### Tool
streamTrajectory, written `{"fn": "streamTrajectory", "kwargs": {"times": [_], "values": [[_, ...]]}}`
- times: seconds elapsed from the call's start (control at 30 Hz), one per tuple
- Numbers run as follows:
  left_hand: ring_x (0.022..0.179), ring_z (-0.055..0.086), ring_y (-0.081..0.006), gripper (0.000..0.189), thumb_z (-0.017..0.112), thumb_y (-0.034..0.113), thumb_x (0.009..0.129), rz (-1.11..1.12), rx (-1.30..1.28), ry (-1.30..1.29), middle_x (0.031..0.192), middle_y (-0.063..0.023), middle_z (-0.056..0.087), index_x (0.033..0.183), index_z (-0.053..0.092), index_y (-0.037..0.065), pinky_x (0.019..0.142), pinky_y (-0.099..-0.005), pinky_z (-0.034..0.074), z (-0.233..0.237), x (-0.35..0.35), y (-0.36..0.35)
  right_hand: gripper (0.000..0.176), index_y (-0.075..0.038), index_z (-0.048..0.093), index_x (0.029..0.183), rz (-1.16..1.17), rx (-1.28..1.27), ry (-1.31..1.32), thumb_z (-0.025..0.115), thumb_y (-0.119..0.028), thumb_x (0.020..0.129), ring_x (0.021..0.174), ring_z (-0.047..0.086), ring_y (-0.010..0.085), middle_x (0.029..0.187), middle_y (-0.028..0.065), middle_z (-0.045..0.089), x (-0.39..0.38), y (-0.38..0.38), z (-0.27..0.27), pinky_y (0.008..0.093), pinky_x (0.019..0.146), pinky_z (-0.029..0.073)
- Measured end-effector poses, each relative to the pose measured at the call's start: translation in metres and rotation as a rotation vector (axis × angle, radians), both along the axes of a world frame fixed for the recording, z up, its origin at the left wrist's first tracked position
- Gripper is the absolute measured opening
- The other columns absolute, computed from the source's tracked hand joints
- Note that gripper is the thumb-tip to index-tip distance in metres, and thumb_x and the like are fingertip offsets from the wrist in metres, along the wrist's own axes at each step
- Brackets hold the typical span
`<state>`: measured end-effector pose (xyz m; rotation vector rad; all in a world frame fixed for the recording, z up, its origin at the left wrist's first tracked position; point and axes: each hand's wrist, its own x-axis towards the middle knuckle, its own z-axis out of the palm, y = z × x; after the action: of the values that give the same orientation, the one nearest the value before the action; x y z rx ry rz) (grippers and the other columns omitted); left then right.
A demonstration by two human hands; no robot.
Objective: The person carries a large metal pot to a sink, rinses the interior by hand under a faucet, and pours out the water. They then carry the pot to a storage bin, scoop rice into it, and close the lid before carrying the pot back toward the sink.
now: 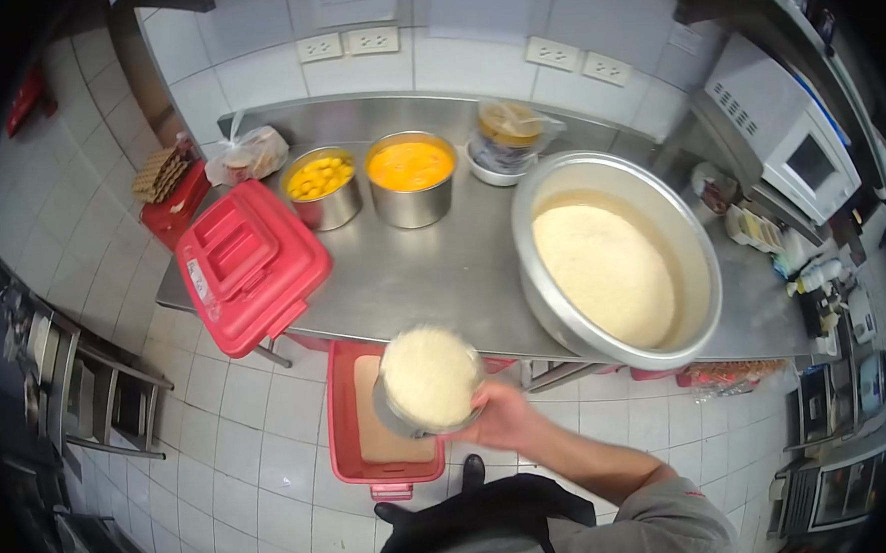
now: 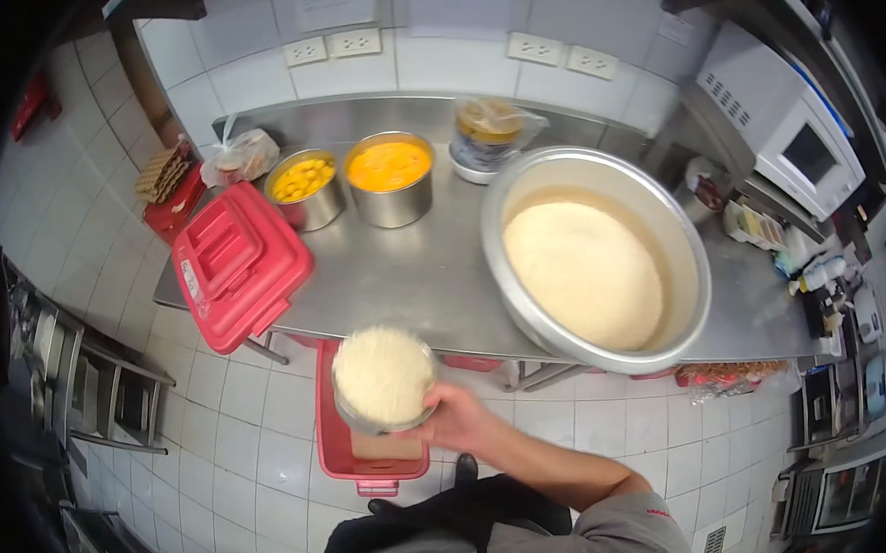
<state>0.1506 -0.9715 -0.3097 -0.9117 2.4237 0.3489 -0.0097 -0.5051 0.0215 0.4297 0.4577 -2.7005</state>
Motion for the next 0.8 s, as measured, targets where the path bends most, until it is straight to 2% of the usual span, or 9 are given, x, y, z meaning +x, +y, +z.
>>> {"fn": "streamTrajectory", "kwargs": {"times": [0.07,0.17,0.27,0.37,0.43,0.47,0.6,0.73,0.8], "values": [[0.121,0.033,-0.0449,0.086,0.061,0.044,0.073,0.079,-0.010,-0.032,0.136,-0.0279,0.021,0.138,0.018,0.009,0.087,-0.0638,0.036,0.002,0.014,0.001,0.061,-0.008,0.039,0.128,-0.107,0.034,0.083,0.050,-0.009,0.067,0.114,0.047,0.0329,0.126,0.0154,0.046,0.011,0.043,0.055,0.0532,0.089,0.042],[0.111,0.047,-0.0386,0.072,0.066,0.016,0.070,0.295,0.009,0.127,0.135,-0.0183,0.025,0.131,0.029,0.009,0.090,-0.0538,0.037,0.035,-0.025,0.041,0.059,-0.006,0.039,0.127,-0.371,0.323,0.128,0.051,-0.009,0.069,0.111,0.048,0.0322,0.124,0.0152,0.047,0.025,0.109,0.112,0.0507,0.085,0.046],[0.110,0.048,-0.0375,0.074,0.067,0.016,0.069,0.203,0.079,0.245,0.135,-0.0155,0.024,0.132,0.029,0.014,0.090,-0.0545,0.038,0.031,-0.060,0.051,0.037,-0.007,0.049,0.111,-0.687,0.704,0.080,0.055,-0.008,0.075,0.099,0.054,0.0302,0.114,0.0138,0.051,0.034,0.199,0.109,0.0478,0.074,0.053],[0.116,0.043,-0.0363,0.076,0.068,0.019,0.069,0.130,0.118,0.282,0.137,-0.0164,0.018,0.132,0.027,0.014,0.090,-0.0585,0.036,0.038,-0.109,0.053,0.065,-0.017,0.043,0.131,-0.878,1.584,0.007,0.057,-0.006,0.070,0.077,0.058,0.0199,0.108,0.0117,0.045,0.027,0.214,0.124,0.0302,0.055,0.054],[0.119,0.037,-0.0390,0.075,0.068,0.020,0.068,0.143,0.127,0.368,0.135,-0.0202,0.020,0.131,0.029,0.007,0.093,-0.0564,0.035,0.031,-0.152,0.044,0.070,-0.022,0.052,0.125,-0.884,2.641,-0.042,0.068,-0.008,0.058,0.099,0.050,0.0303,0.118,0.0198,0.039,0.027,0.257,0.092,0.0390,0.080,0.045],[0.119,0.035,-0.0392,0.075,0.069,0.020,0.068,0.157,0.169,0.441,0.134,-0.0223,0.020,0.131,0.030,0.005,0.095,-0.0533,0.034,0.033,-0.177,0.037,0.072,-0.025,0.052,0.125,-0.797,2.942,-0.106,0.071,-0.010,0.057,0.109,0.041,0.0356,0.119,0.0215,0.039,0.026,0.250,0.088,0.0408,0.090,0.038],[0.117,0.033,-0.0393,0.073,0.067,0.023,0.072,0.163,0.346,0.703,0.129,-0.0287,0.022,0.130,0.030,-0.001,0.099,-0.0441,0.030,0.040,-0.301,0.010,0.067,-0.023,0.053,0.123,-0.452,3.203,-0.038,0.060,0.005,0.062,0.118,0.036,0.0354,0.130,0.0162,0.037,0.028,0.216,0.087,0.0377,0.093,0.038],[0.120,0.033,-0.0357,0.072,0.054,0.045,0.080,0.349,0.762,0.679,0.131,-0.0260,0.030,0.130,0.030,-0.001,0.099,-0.0419,0.030,0.116,-0.436,0.016,0.068,-0.021,0.054,0.123,-0.855,3.325,-0.056,0.057,0.009,0.062,0.119,0.037,0.0337,0.132,0.0143,0.035,0.009,0.178,0.097,0.0395,0.096,0.036],[0.122,0.035,-0.0334,0.073,0.045,0.054,0.083,0.467,1.090,0.616,0.132,-0.0221,0.035,0.131,0.029,0.001,0.099,-0.0415,0.030,0.137,-0.493,0.019,0.064,-0.019,0.054,0.123,-1.053,3.068,-0.010,0.061,0.004,0.065,0.125,0.032,0.0330,0.135,0.0163,0.031,0.000,0.137,0.104,0.0356,0.097,0.036]]}}
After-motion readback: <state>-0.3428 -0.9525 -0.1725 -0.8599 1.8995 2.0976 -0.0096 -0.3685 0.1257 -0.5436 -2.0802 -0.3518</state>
